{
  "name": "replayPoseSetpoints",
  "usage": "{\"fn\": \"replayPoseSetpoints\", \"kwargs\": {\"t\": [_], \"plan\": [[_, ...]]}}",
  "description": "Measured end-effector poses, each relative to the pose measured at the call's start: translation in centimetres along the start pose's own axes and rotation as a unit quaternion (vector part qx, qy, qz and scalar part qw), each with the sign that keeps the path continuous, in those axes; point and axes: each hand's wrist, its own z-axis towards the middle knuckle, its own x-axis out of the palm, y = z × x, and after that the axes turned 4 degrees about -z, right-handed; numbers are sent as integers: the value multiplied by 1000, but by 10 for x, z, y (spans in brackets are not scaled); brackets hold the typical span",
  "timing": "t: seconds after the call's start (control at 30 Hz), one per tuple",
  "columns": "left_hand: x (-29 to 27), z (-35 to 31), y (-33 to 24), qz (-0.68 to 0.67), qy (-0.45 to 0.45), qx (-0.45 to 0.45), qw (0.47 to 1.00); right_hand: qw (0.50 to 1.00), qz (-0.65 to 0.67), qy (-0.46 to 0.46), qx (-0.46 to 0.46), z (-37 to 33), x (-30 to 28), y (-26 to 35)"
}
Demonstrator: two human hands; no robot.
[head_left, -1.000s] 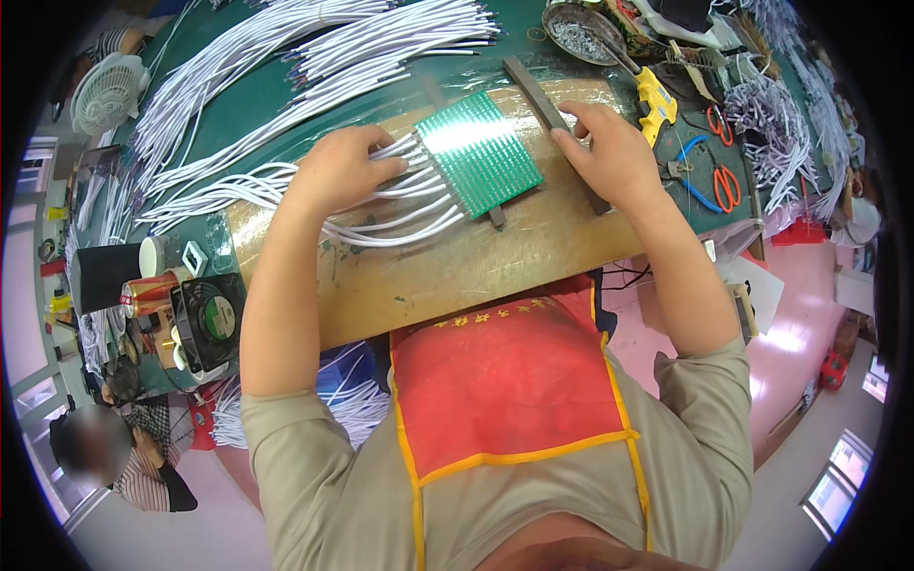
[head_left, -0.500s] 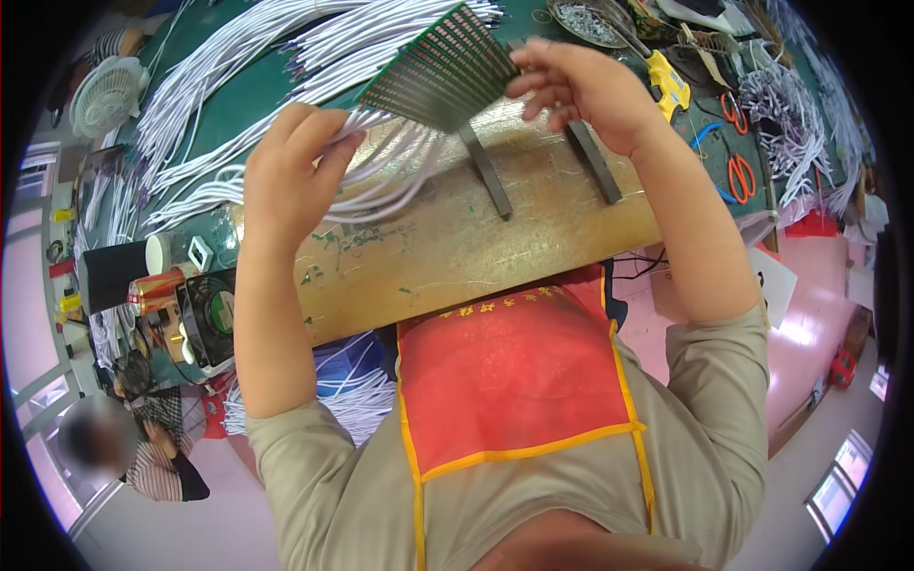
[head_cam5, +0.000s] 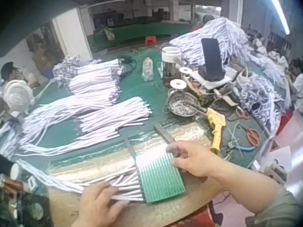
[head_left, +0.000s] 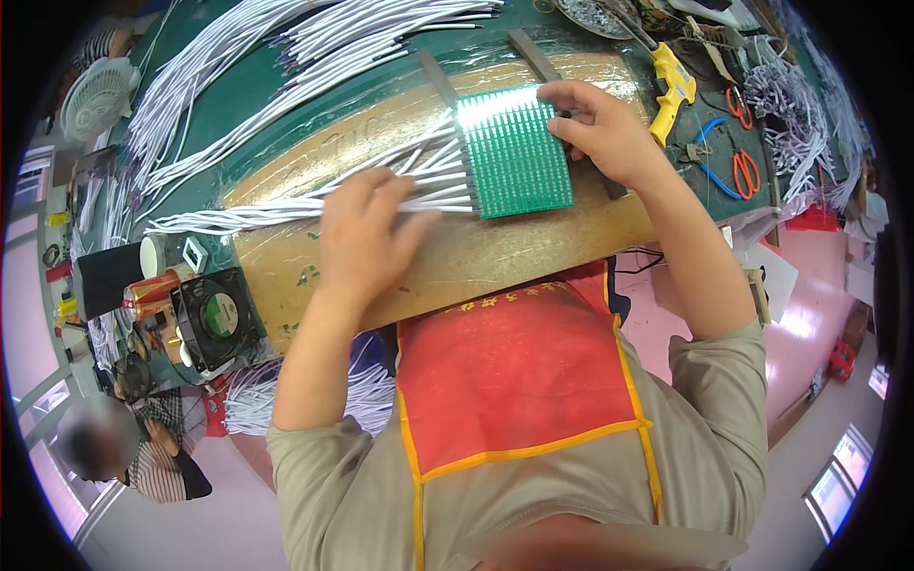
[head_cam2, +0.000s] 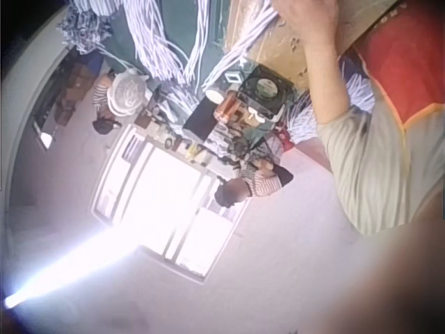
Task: The person solders bundles of white wires onto a green circuit board using a soldering iron and solder from a spool.
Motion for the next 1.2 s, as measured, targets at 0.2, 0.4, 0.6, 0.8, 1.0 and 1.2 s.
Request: {"fn": "replayPoseSetpoints", "kwargs": {"t": [0.2,0.4,0.6,0.8,1.0,1.2], "plan": [[-29,5,29,80,78,-90,990,998,-20,-61,12,-16,21,-3],[-37,7,19,60,145,-97,983,996,-28,-86,4,-4,21,-11],[-32,3,8,29,153,-136,978,995,-47,-77,-39,17,23,-11],[-28,2,-13,-25,158,-182,970,991,-97,-70,-55,36,24,-9],[-27,17,-3,-123,131,-234,955,959,-216,-134,-123,30,32,-8],[-24,37,-10,-99,122,-187,970,889,-336,-200,-237,-5,23,6]]}}
